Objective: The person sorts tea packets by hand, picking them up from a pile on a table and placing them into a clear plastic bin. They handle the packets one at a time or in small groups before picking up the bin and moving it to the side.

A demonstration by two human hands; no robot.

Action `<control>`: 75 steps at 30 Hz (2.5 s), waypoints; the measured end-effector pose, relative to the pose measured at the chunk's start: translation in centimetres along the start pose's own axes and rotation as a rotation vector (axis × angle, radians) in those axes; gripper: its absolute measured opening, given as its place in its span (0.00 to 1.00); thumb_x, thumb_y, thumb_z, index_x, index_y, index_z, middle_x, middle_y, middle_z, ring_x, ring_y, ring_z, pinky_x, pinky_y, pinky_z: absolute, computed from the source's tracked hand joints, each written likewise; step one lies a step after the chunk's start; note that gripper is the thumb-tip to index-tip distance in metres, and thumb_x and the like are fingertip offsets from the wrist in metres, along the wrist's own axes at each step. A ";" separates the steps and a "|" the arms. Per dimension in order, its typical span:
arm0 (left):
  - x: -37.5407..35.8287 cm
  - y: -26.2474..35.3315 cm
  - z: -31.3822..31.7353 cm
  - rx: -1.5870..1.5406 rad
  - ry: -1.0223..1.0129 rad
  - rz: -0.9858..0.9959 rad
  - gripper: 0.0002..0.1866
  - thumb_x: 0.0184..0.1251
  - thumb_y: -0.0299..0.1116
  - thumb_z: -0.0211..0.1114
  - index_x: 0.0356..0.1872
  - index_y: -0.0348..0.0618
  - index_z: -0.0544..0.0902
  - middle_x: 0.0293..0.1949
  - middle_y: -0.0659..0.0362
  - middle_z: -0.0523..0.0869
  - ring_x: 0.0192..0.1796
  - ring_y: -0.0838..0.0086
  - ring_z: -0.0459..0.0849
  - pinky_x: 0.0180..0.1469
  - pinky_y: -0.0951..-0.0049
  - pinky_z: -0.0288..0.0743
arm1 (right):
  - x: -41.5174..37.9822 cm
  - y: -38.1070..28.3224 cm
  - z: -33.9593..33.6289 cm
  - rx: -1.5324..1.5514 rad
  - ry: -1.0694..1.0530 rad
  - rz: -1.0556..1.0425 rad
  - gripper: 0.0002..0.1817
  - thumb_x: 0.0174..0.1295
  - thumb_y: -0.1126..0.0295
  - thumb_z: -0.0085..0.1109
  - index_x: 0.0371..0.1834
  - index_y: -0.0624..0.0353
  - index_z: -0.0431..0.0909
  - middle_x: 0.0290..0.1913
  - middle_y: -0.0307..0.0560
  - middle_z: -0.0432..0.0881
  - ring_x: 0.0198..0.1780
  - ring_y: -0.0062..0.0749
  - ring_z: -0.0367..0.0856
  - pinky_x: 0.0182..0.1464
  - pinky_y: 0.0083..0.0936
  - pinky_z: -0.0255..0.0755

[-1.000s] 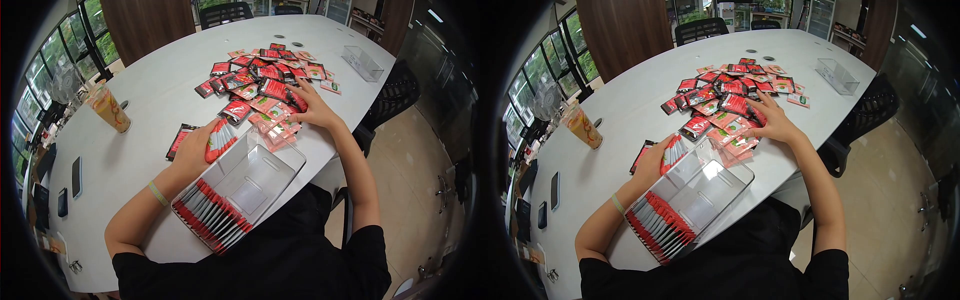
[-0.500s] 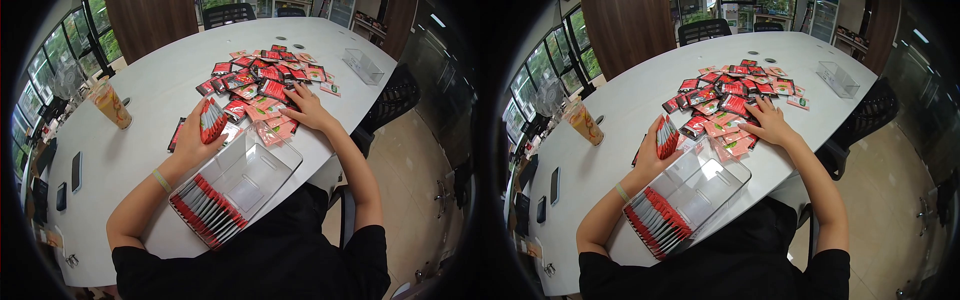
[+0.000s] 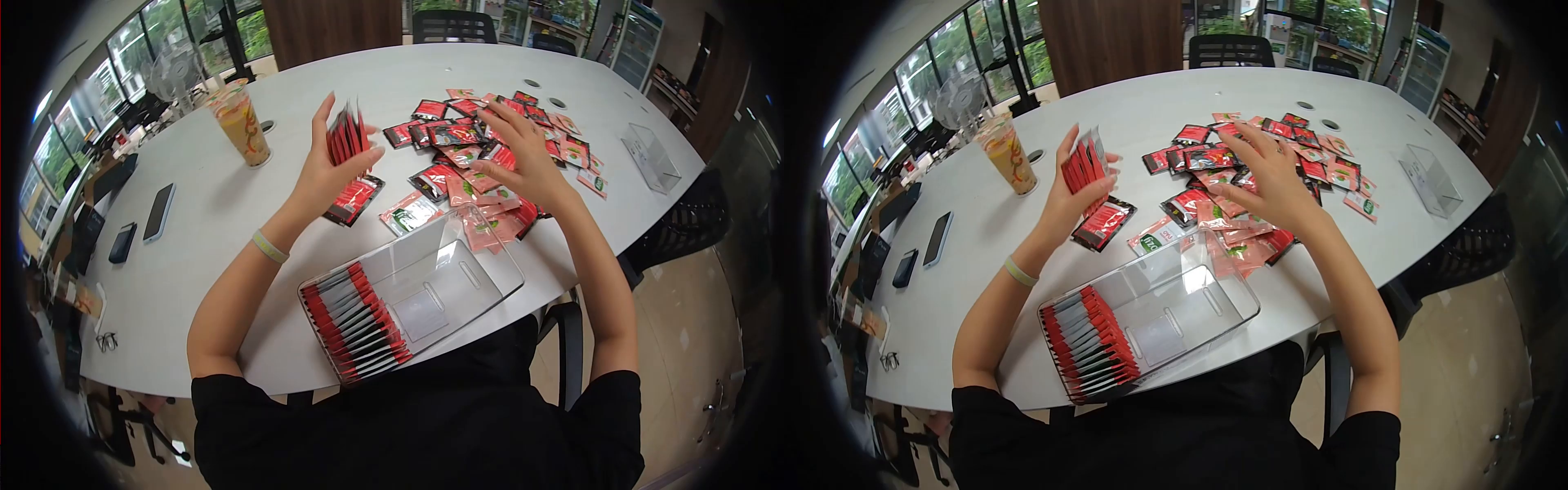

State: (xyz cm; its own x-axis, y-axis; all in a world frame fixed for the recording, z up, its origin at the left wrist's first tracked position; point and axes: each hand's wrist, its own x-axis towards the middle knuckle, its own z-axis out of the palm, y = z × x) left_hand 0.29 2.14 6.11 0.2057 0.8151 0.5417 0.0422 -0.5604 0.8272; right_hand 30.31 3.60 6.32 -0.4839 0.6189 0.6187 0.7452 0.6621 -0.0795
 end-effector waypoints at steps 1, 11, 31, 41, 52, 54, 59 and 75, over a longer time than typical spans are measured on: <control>0.0 1.1 -0.1 0.014 0.017 -0.010 0.48 0.57 0.33 0.67 0.69 0.43 0.39 0.47 0.49 0.77 0.45 0.73 0.78 0.46 0.74 0.75 | 0.6 -1.0 -0.3 0.020 -0.004 -0.014 0.38 0.53 0.49 0.62 0.66 0.49 0.61 0.67 0.51 0.58 0.68 0.45 0.55 0.66 0.53 0.41; -5.4 11.3 4.7 -0.258 -0.114 -0.297 0.39 0.51 0.41 0.70 0.60 0.35 0.60 0.48 0.55 0.76 0.49 0.74 0.77 0.52 0.77 0.71 | 4.8 -11.0 -2.2 0.328 0.295 -0.624 0.59 0.32 0.46 0.71 0.69 0.61 0.52 0.66 0.53 0.59 0.66 0.47 0.59 0.64 0.45 0.52; -13.7 13.5 5.6 0.897 0.203 -0.172 0.46 0.54 0.46 0.68 0.67 0.37 0.53 0.63 0.47 0.66 0.68 0.62 0.61 0.68 0.61 0.51 | 2.1 -10.6 -3.3 0.070 -0.194 -0.809 0.60 0.29 0.57 0.74 0.70 0.56 0.50 0.40 0.48 0.73 0.46 0.42 0.73 0.57 0.41 0.59; -15.6 12.5 8.3 1.291 -0.015 -0.334 0.50 0.52 0.62 0.61 0.66 0.31 0.57 0.67 0.42 0.59 0.70 0.49 0.52 0.70 0.53 0.42 | 0.4 -12.9 1.0 -0.275 -0.187 -0.866 0.51 0.42 0.62 0.68 0.69 0.65 0.49 0.44 0.52 0.70 0.50 0.42 0.71 0.63 0.49 0.54; -15.6 12.9 8.8 1.351 -0.059 -0.352 0.61 0.39 0.71 0.63 0.65 0.27 0.56 0.68 0.42 0.55 0.71 0.51 0.49 0.71 0.55 0.41 | 2.4 -10.4 -0.2 0.261 -0.465 -0.955 0.61 0.31 0.54 0.76 0.65 0.77 0.49 0.64 0.65 0.57 0.61 0.51 0.64 0.55 0.39 0.65; -15.6 12.8 8.8 1.352 -0.060 -0.355 0.61 0.38 0.69 0.65 0.65 0.28 0.55 0.68 0.43 0.54 0.71 0.51 0.49 0.71 0.54 0.42 | 2.5 -10.3 -0.3 0.269 -0.442 -0.960 0.60 0.31 0.56 0.76 0.65 0.77 0.49 0.64 0.65 0.58 0.60 0.51 0.65 0.54 0.39 0.66; -15.4 12.8 8.7 1.352 -0.069 -0.351 0.60 0.38 0.65 0.68 0.65 0.29 0.55 0.68 0.43 0.55 0.71 0.51 0.50 0.71 0.54 0.42 | 2.0 -10.8 -0.3 0.294 -0.448 -0.921 0.57 0.32 0.62 0.75 0.64 0.78 0.50 0.60 0.63 0.63 0.57 0.49 0.70 0.52 0.37 0.69; -14.5 13.0 7.3 1.367 -0.223 -0.277 0.59 0.40 0.67 0.66 0.64 0.27 0.57 0.66 0.40 0.58 0.71 0.50 0.52 0.71 0.50 0.40 | 0.9 -12.7 0.0 0.190 -0.492 -0.704 0.54 0.36 0.67 0.71 0.66 0.75 0.47 0.59 0.59 0.65 0.56 0.45 0.69 0.54 0.35 0.66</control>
State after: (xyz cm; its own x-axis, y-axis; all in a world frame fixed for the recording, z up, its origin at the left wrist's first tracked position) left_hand 4.98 -18.09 7.95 0.1773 0.9527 0.2466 0.9808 -0.1918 0.0355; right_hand 20.44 -4.26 7.92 -0.9778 0.1237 0.1693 0.1318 0.9906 0.0376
